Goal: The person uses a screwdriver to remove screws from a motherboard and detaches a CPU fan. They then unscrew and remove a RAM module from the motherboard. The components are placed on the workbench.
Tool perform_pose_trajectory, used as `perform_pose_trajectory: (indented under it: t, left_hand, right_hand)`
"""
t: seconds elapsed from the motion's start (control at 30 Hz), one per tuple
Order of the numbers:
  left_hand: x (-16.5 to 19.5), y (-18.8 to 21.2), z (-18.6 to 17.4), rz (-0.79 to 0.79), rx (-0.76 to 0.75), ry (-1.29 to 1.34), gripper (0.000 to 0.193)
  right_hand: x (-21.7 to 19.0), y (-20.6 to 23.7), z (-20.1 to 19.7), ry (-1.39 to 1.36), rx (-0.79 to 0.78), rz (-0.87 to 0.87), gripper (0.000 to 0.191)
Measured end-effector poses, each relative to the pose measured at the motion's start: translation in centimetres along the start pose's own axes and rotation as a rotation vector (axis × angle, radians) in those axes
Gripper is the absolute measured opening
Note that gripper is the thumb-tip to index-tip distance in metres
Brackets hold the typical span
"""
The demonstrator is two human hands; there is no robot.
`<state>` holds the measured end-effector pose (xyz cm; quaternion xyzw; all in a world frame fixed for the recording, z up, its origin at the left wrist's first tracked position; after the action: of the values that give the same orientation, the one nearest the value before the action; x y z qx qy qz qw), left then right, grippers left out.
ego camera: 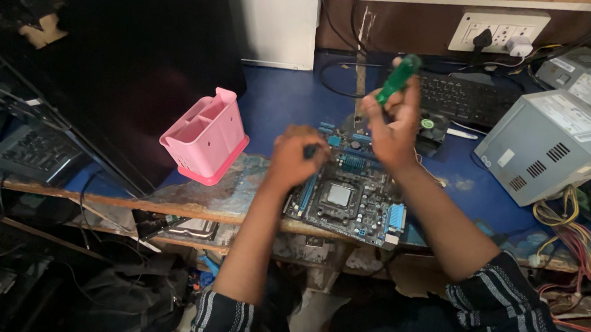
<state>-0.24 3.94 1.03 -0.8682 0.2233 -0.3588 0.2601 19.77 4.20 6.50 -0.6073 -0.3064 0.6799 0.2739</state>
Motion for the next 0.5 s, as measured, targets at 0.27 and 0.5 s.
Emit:
perform_pose_trajectory:
  t: [0.27, 0.5]
  left_hand:
    - [-2.9, 1.2, -3.2, -0.385, 0.216, -0.493, 0.013]
    - [-1.7, 1.0, -2.2, -0.171, 0.118, -0.350, 0.013]
  right_hand:
    - [0.0, -0.1, -1.2, 0.340, 0.005, -0.213, 0.060]
    - [-0.6, -0.2, -0.7, 0.293, -0.031, -0.112, 0.054]
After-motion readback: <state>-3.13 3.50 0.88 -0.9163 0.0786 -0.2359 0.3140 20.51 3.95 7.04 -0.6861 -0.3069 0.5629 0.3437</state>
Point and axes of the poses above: each hand's wrist, its own y-axis away from the middle knuckle, its own z-axis out of the palm, x = y × z, the point moved 7 cm from there along -y, towards the middle knuckle, and after that the axes turned 9 degrees about -y, right-handed, at the moved point
